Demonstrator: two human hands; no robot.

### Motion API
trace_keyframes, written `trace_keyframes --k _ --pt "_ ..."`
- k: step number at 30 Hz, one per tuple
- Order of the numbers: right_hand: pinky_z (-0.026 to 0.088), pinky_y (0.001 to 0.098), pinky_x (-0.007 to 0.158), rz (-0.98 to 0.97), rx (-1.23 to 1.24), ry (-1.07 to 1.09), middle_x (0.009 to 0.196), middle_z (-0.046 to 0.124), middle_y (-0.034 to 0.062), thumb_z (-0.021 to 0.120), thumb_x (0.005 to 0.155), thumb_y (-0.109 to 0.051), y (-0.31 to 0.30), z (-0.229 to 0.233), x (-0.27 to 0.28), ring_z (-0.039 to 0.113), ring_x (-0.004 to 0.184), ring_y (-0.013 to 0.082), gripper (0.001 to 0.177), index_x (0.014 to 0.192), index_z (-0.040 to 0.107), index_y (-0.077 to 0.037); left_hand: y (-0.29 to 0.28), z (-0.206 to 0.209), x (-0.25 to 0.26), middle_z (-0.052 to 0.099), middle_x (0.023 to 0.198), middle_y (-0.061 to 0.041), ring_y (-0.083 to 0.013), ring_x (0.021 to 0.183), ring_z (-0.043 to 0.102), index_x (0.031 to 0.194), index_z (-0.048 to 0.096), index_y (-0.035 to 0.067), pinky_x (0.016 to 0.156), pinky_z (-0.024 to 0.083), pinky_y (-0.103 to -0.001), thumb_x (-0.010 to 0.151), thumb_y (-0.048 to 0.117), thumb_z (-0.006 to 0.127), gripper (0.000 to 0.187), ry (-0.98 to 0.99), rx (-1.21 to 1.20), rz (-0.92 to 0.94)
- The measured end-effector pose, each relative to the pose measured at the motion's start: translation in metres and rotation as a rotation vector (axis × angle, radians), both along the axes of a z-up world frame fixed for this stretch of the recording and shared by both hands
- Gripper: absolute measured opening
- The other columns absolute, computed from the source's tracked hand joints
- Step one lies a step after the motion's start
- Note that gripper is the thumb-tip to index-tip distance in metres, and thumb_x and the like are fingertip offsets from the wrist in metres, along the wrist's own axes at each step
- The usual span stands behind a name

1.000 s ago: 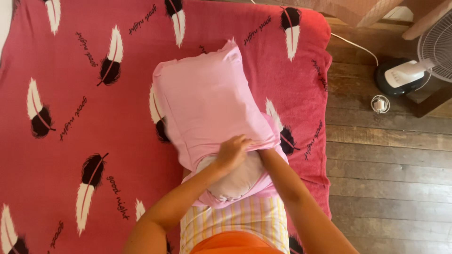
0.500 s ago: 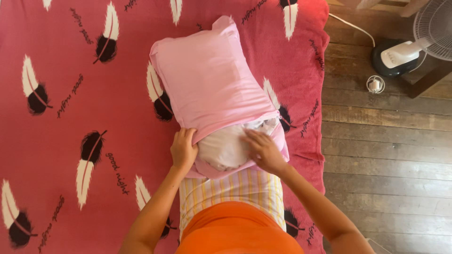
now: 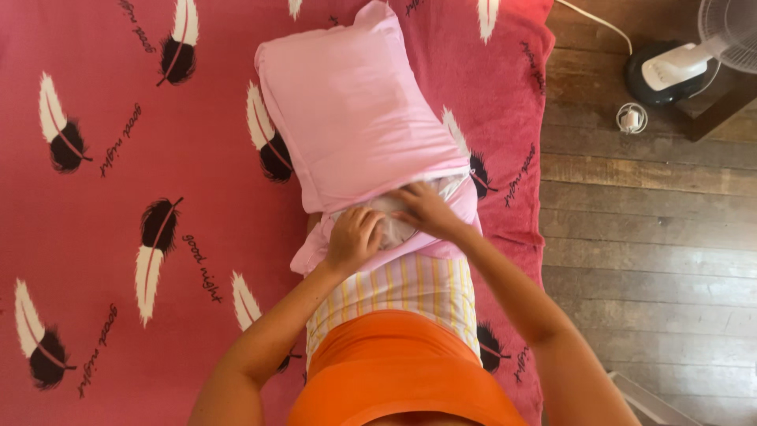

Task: The person kneels on a bed and puts a white pillow into a pink pillowcase. They insert the pillow, adjust the corners, and smooth the case before placing the finished pillow at the head of the bed.

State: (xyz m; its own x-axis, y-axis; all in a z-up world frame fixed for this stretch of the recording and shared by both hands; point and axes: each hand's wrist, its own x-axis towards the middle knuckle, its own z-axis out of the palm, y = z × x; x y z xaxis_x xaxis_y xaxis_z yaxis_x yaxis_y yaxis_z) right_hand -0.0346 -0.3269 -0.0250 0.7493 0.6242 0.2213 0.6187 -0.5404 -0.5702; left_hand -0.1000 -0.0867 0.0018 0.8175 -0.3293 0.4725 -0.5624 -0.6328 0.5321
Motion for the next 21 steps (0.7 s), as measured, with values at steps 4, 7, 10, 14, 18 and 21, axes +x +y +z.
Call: trace_keyframes --k 4,7,10,14,18,21 --pt "0.045 0.0497 0.096 -0.025 -0.054 -0.069 0.121 0.056 0.0127 0.084 0.072 -0.027 -0.058 0.029 -0.017 0.053 0.112 0.0382 0.053 0.116 0.06 -0.01 0.016 -0.011 -0.03 0.059 0.121 -0.014 -0.034 0.114 0.055 0.12 0.064 0.005 0.094 0.042 -0.049 0.081 0.034 0.079 0.05 -0.012 0.093 -0.135" --pt "0.044 0.0491 0.091 0.018 -0.169 -0.152 0.102 0.06 0.0082 0.085 0.071 -0.029 -0.073 0.026 -0.023 0.055 0.103 0.0335 0.04 0.096 0.06 -0.01 0.011 -0.032 -0.047 0.056 0.127 -0.012 -0.033 0.123 0.052 0.126 0.065 0.012 0.099 0.042 -0.048 0.085 0.033 0.074 0.047 -0.093 0.25 -0.133" --pt "0.045 0.045 0.092 0.062 -0.085 -0.087 0.085 0.058 0.0062 0.081 0.082 -0.024 -0.078 0.016 -0.022 0.057 0.093 0.0281 0.026 0.083 0.06 -0.01 0.002 -0.048 -0.043 0.058 0.131 -0.011 -0.0329 0.127 0.052 0.131 0.063 0.009 0.108 0.044 -0.045 0.09 0.036 0.072 0.05 0.061 0.268 -0.144" --pt "0.045 0.038 0.074 -0.09 0.113 0.099 0.077 0.053 0.0094 0.078 0.092 -0.018 -0.086 0.015 -0.019 0.053 0.077 0.0275 0.028 0.08 0.057 -0.004 0.014 -0.046 -0.004 0.068 0.104 -0.012 -0.033 0.1 0.062 0.104 0.07 0.008 0.089 0.049 -0.047 0.08 0.05 0.077 0.049 0.149 0.333 -0.089" --pt "0.05 0.0388 0.077 -0.074 0.076 0.032 0.083 0.06 0.0091 0.077 0.089 -0.014 -0.095 0.047 -0.011 0.06 0.081 0.0265 0.016 0.089 0.064 -0.005 0.055 -0.014 0.035 0.068 0.077 -0.014 -0.032 0.073 0.065 0.076 0.064 0.008 0.07 0.051 -0.044 0.08 0.062 0.077 0.056 0.46 0.294 -0.036" --pt "0.052 0.0393 0.081 -0.053 -0.044 0.077 0.095 0.067 0.0091 0.078 0.085 -0.015 -0.085 0.073 -0.005 0.064 0.09 0.0263 0.019 0.1 0.07 -0.006 0.087 0.019 0.052 0.065 0.07 -0.014 -0.0314 0.065 0.063 0.068 0.058 0.007 0.063 0.048 -0.043 0.083 0.061 0.077 0.059 0.519 0.368 0.029"
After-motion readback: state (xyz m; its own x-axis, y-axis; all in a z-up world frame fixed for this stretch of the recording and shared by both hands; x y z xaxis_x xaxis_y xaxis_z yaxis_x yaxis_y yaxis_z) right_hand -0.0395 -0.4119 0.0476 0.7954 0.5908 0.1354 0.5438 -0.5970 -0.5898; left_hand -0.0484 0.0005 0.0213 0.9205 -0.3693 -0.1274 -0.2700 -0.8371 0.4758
